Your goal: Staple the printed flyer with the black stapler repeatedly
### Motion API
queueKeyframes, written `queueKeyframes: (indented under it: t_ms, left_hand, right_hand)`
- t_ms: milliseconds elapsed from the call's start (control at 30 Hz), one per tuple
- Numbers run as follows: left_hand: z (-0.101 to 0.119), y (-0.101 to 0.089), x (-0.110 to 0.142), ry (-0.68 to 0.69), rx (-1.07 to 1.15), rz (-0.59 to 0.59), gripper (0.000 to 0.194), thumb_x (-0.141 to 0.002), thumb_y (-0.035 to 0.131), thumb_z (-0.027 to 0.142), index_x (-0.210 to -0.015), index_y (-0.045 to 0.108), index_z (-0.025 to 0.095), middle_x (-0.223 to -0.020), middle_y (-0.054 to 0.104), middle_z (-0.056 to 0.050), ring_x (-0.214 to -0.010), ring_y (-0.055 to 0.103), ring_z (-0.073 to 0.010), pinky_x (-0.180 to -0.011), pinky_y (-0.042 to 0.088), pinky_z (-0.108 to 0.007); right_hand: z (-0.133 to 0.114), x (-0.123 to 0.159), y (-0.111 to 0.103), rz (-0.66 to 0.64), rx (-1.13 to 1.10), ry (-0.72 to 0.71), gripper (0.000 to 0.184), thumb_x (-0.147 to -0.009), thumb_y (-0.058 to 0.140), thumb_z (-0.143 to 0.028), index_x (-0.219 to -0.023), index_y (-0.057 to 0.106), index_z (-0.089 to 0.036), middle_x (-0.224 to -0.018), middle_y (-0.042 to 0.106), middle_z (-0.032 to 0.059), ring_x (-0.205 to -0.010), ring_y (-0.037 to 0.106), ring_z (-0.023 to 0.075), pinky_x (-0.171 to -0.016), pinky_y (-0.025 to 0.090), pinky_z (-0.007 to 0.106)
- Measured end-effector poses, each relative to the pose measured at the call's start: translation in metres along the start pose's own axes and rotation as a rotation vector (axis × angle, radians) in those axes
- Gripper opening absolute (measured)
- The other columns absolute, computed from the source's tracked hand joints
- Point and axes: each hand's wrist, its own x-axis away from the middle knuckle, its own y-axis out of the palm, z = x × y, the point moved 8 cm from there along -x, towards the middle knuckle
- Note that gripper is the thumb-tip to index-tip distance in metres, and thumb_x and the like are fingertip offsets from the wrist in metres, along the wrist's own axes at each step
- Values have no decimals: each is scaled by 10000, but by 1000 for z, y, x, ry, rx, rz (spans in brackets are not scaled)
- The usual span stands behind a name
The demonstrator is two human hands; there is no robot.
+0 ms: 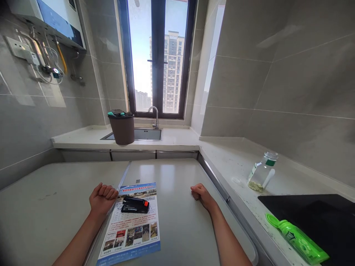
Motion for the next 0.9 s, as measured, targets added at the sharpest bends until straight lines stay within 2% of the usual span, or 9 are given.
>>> queueKeyframes:
  t_ms: [167,400,900]
  left_hand:
    - [1,1,0,11,-30,-22,605,-912,580,268,-568,85,208,-572,-15,63,-481,7,-120,-443,189,-315]
    - [0,2,1,10,-83,5,620,-900,602,284,-580,77,207,-582,-11,67,-457,47,-110,-435,220,-294]
    - [-2,3,1,-1,-59,21,604,-911,574,280,-578,75,210,-574,-11,62,-456,46,-117,-435,206,-311]
  right_hand:
    - [-1,0,0,9,8,1,630,-825,706,-517,-516,228,-247,-502,184,-92,-491,150,80,-525,119,306]
    - [-2,1,1,25,30,10,640,-808,712,-549,-515,227,-251,-505,182,-92,-494,149,82,-523,125,303]
    - [-5,1,3,26,65,9,634,-805,694,-558,-514,221,-253,-499,182,-90,-486,155,82,-509,130,295]
